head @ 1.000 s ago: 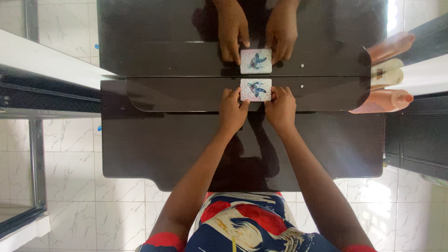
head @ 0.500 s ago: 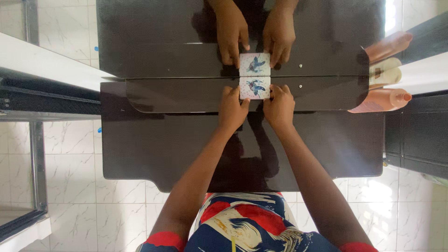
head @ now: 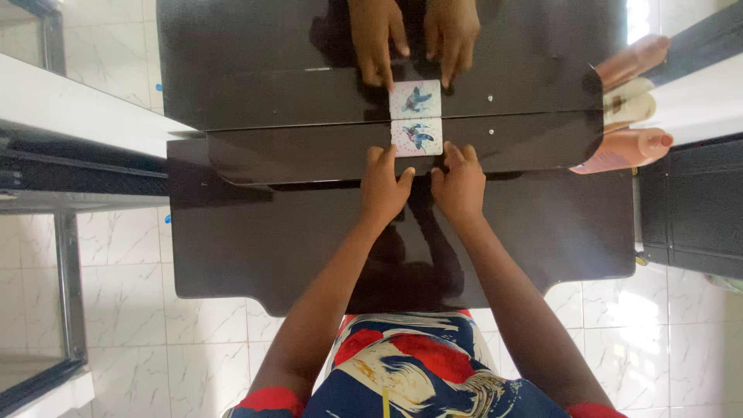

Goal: The person unzips a backpack, removes a card and a pair of sandals, and then removes smaller items from a front pocket.

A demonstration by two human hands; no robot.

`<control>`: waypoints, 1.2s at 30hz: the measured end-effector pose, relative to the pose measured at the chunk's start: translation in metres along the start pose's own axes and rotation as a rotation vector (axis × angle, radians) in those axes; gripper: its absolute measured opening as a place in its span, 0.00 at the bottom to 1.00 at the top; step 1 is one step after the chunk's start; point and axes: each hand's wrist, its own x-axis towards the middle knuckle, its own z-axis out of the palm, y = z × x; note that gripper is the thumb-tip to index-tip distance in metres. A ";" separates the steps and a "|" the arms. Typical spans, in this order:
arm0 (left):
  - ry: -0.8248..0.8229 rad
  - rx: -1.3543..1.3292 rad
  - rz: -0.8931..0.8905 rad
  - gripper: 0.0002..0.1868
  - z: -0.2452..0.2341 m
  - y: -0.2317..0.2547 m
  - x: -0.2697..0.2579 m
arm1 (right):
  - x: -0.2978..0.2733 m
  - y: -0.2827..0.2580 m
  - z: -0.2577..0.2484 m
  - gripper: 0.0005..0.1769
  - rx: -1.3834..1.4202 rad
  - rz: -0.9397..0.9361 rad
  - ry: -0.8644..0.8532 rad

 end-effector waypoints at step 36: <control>-0.685 -0.753 -0.153 0.11 0.142 0.152 -0.232 | -0.278 0.117 -0.163 0.13 0.721 0.541 0.298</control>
